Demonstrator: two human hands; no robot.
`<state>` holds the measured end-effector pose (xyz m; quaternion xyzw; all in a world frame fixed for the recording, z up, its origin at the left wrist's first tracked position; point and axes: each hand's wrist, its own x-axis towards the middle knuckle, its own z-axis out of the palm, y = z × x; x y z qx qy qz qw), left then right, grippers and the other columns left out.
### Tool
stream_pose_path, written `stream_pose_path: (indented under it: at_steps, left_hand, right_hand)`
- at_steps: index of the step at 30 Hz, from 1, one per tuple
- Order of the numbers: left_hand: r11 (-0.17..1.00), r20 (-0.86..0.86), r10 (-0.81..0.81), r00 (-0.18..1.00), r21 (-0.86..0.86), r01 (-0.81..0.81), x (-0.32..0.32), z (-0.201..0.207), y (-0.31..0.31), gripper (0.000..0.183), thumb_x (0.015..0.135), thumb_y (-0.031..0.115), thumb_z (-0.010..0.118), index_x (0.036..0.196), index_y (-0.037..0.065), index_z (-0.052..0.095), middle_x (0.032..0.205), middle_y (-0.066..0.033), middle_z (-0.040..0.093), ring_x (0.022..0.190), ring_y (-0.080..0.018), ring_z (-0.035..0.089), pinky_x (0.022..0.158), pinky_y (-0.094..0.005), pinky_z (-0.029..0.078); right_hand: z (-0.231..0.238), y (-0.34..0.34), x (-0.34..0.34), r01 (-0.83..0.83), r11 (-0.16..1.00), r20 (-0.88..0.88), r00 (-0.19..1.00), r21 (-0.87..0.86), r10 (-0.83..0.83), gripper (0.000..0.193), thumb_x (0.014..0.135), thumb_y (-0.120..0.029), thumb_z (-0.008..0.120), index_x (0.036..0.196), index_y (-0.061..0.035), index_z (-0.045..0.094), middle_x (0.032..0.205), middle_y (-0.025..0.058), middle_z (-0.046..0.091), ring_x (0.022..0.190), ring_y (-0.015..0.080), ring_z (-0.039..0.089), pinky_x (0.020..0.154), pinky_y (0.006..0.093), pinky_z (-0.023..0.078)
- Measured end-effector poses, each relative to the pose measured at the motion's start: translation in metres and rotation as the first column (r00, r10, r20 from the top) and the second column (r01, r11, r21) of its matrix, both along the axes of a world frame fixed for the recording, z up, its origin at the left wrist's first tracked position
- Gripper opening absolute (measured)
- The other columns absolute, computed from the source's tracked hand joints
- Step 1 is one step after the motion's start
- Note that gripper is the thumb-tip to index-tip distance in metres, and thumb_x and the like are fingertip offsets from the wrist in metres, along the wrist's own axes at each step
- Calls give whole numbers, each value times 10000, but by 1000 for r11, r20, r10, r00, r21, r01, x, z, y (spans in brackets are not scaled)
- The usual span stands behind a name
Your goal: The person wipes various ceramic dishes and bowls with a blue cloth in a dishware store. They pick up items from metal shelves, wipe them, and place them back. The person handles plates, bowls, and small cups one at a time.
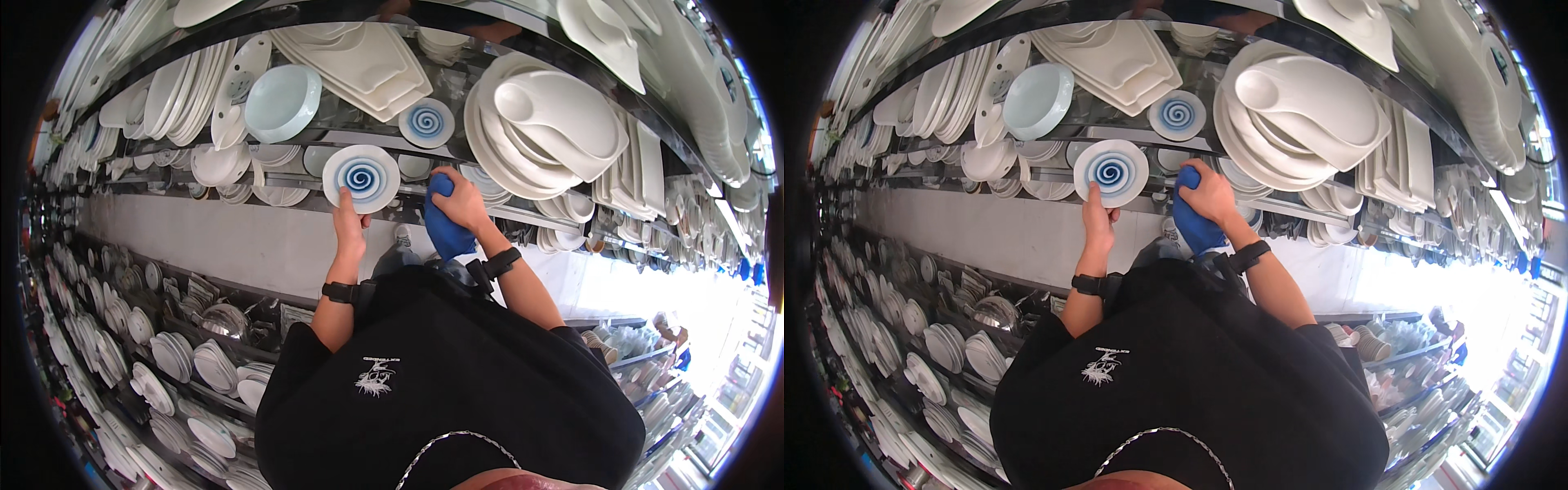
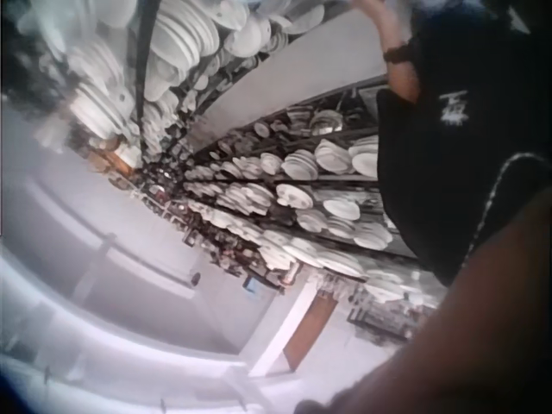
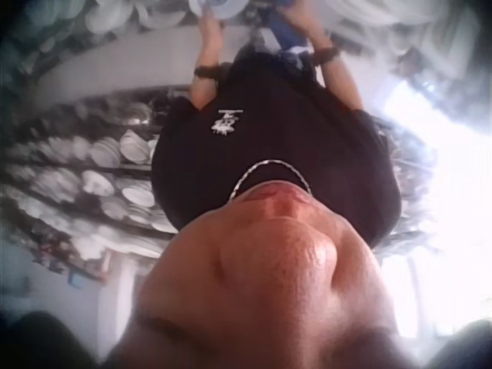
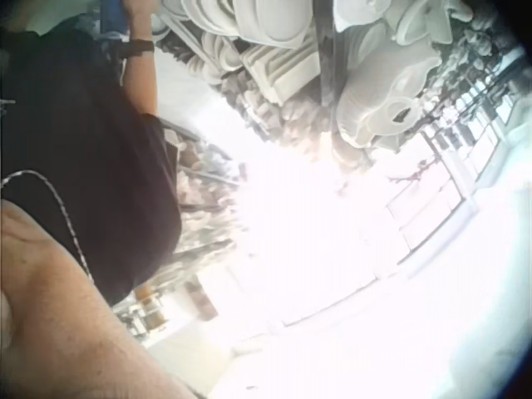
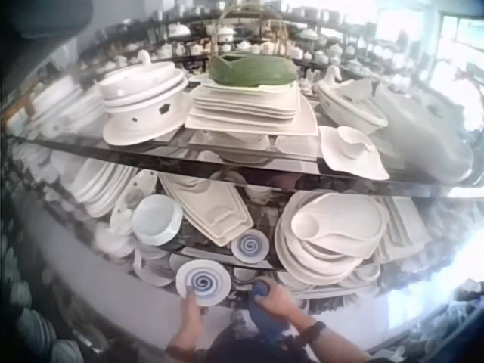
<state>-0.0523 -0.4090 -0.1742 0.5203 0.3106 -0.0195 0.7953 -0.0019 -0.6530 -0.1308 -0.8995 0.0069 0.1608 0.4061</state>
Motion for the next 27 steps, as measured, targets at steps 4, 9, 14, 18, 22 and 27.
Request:
stream_pose_path:
  at_steps: [4, 9, 14, 18, 22, 27]
  left_hand:
    - [999, -16, 13, 1000, -30, -14, 7, -5, 3, 433, 1068, 479, 455, 924, 102, 615, 687, 12, 586, 512, -86, 452, 463, -260, 320]
    - [996, 57, -87, 995, -1, 87, 16, -19, 13, 494, 1067, 514, 437, 850, 108, 616, 642, 10, 572, 485, -81, 445, 456, -256, 302]
    - [999, 52, -41, 998, -15, 42, 29, -25, 17, 483, 1070, 510, 431, 876, 105, 607, 647, 10, 569, 489, -82, 447, 455, -251, 301]
    - [995, 60, 26, 998, -94, -20, 35, -30, 20, 461, 1073, 504, 437, 921, 103, 605, 678, 9, 575, 506, -85, 453, 456, -250, 315]
    - [988, 89, 33, 995, -156, -19, 43, -28, 23, 421, 1070, 488, 478, 992, 102, 626, 765, 11, 599, 585, -88, 451, 508, -258, 338]
    - [991, 97, 0, 995, -132, 13, 51, -41, 26, 420, 1075, 483, 469, 1018, 97, 625, 782, 6, 614, 580, -90, 454, 510, -265, 336]
  right_hand:
    - [-5, 10, 22, 26, 986, -51, 998, -167, -35, 602, 857, -609, 692, 1247, -150, 692, 1063, 238, 729, 1081, 415, 672, 930, 458, 530]
    - [-41, 10, 42, 271, 881, -250, 951, 388, -183, 380, 973, -345, 610, 1172, -53, 747, 1069, 115, 741, 993, 214, 668, 913, 328, 502]
    - [-49, 4, 52, 447, 720, -400, 881, 531, -251, 327, 964, -95, 525, 1223, -48, 719, 1005, 62, 707, 905, 138, 635, 828, 274, 517]
    - [-35, -4, 52, 542, 636, -583, 794, 549, -173, 416, 964, -44, 478, 1349, -64, 636, 979, 70, 681, 826, 143, 650, 744, 283, 559]
    - [-31, -3, 56, 604, 555, -640, 751, 571, -159, 384, 996, -85, 493, 1354, -74, 632, 942, 59, 678, 787, 160, 650, 713, 311, 575]
    - [-26, 2, 67, 752, 411, -784, 608, 516, -128, 282, 1006, -216, 613, 1242, -75, 674, 933, 68, 698, 781, 191, 667, 695, 341, 587]
